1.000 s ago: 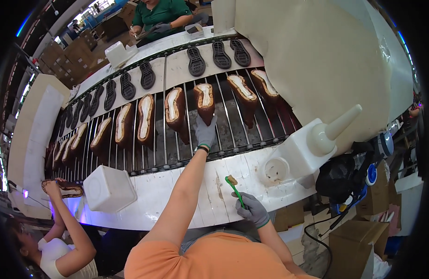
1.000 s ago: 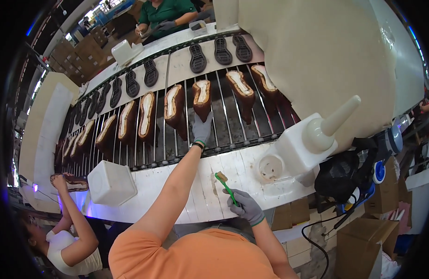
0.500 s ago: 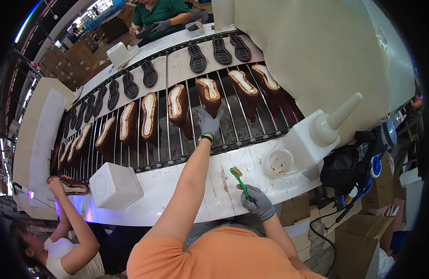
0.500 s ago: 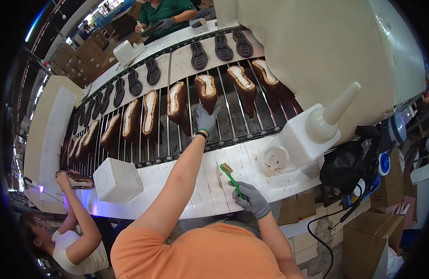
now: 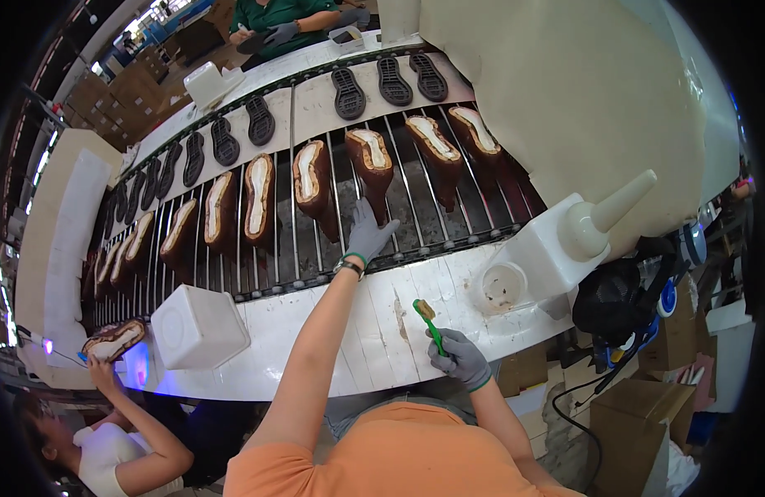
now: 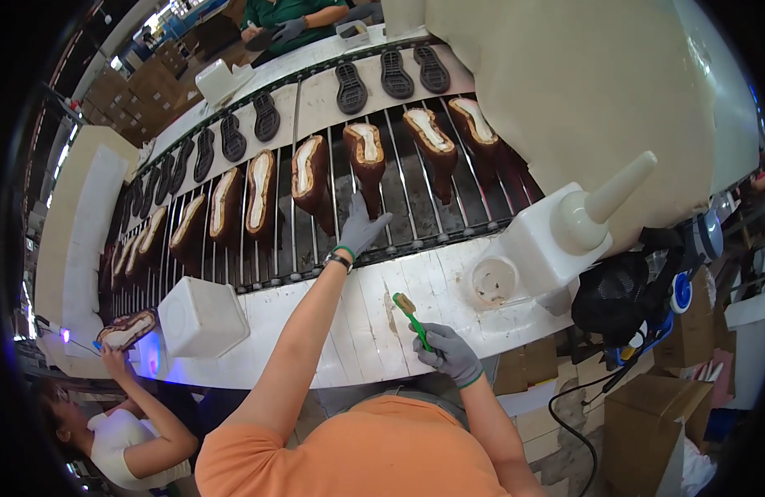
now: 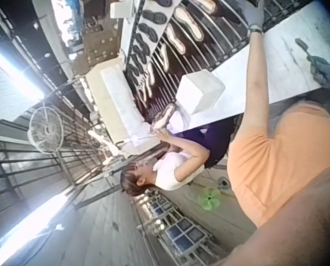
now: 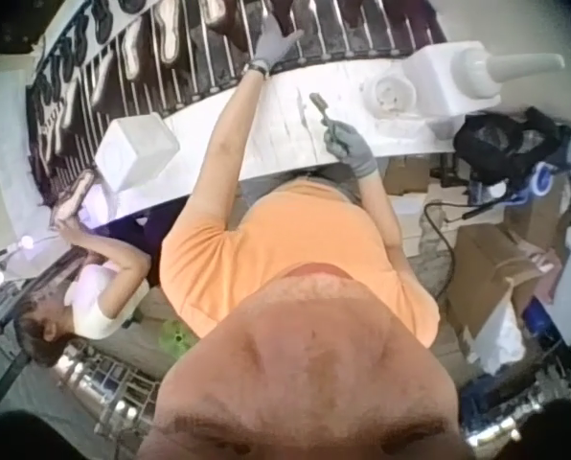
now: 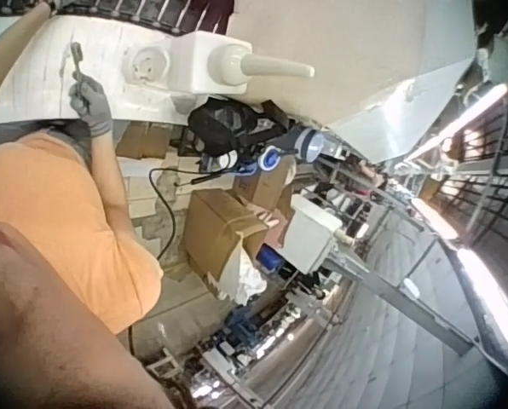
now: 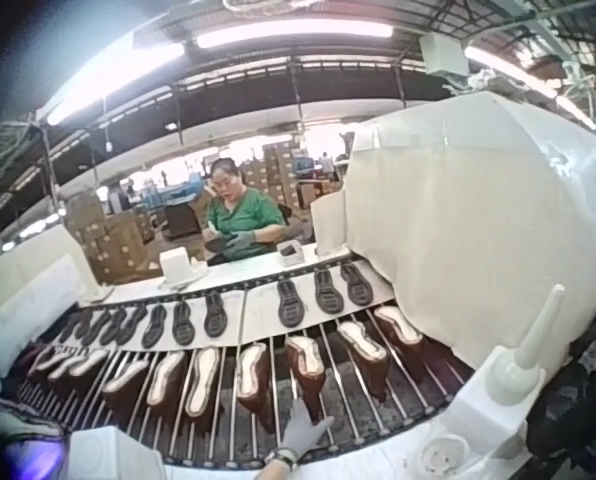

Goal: Apply glue or finish to the edges of shoe uppers and soles using a brush.

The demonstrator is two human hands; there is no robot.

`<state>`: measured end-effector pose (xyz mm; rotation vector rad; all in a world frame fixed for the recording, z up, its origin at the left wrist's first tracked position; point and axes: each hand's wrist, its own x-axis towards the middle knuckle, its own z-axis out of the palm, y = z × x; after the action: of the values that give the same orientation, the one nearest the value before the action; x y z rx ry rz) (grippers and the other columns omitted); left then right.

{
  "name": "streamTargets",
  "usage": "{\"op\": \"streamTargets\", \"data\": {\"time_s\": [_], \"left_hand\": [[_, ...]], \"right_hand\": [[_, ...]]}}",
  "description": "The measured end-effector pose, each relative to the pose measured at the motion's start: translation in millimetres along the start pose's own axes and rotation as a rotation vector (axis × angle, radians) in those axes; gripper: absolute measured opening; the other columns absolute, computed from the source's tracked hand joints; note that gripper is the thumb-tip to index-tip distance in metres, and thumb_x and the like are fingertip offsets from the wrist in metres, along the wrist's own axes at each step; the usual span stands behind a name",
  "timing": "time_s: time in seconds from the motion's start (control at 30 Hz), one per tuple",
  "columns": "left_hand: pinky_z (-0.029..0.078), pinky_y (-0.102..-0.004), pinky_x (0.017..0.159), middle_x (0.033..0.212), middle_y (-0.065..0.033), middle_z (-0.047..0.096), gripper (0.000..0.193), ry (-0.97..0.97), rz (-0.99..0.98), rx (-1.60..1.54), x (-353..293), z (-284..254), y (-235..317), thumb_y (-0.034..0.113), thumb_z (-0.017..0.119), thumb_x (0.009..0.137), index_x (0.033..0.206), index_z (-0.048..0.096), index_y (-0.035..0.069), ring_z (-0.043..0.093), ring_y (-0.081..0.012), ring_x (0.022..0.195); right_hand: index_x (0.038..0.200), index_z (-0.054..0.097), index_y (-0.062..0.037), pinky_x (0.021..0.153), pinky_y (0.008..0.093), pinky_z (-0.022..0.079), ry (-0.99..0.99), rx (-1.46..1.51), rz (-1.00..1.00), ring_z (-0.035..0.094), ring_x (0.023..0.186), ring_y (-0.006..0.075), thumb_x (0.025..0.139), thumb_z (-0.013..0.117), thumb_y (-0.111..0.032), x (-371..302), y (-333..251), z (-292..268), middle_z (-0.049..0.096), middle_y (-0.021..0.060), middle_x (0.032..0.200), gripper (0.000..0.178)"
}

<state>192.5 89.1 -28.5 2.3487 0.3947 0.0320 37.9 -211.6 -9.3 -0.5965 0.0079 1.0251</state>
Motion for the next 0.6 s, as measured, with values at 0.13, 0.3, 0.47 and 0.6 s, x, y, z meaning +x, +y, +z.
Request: {"op": "streamTargets", "data": {"time_s": [0.13,0.3,0.47,0.6], "left_hand": [[0.029,-0.0435,0.113,0.153,-0.023,0.03,0.086,0.032,0.094,0.029,-48,0,-9,0.051,0.058,0.089,0.15,0.025,0.001,0.026,-0.0413,0.142],[0.039,-0.0393,0.106,0.132,-0.0187,0.055,0.048,0.374,0.253,-0.345,-116,-24,-1,0.018,0.068,0.088,0.131,0.053,0.003,0.047,-0.0337,0.129],[0.041,-0.0393,0.104,0.129,-0.0183,0.059,0.039,0.587,0.094,-0.311,-238,-76,-30,0.003,0.062,0.087,0.126,0.057,0.0,0.054,-0.0333,0.124],[0.045,-0.0411,0.1,0.118,-0.0166,0.065,0.035,0.687,-0.157,-0.138,-328,-94,-73,0.001,0.06,0.087,0.121,0.06,-0.001,0.06,-0.0336,0.113]], "right_hand": [[0.112,0.065,0.004,0.058,0.0212,0.039,0.155,-0.417,-0.029,0.051,0.062,0.0079,0.09,0.058,-0.018,22,-38,31,0.064,0.0039,0.082,0.031],[0.106,0.069,0.0013,0.06,0.0204,0.044,0.168,-1.09,-0.329,0.056,0.066,0.006,0.085,0.06,-0.007,103,-163,108,0.065,0.0013,0.079,0.024],[0.12,0.066,-0.0025,0.065,0.0196,0.045,0.19,-1.555,-0.208,0.054,0.074,0.004,0.086,0.064,-0.008,186,-259,139,0.067,-0.0006,0.091,0.034],[0.107,0.074,-0.0041,0.059,0.0198,0.043,0.123,-1.623,-0.037,0.053,0.066,0.0026,0.084,0.071,-0.012,258,-293,112,0.066,-0.0032,0.079,0.025]]}}
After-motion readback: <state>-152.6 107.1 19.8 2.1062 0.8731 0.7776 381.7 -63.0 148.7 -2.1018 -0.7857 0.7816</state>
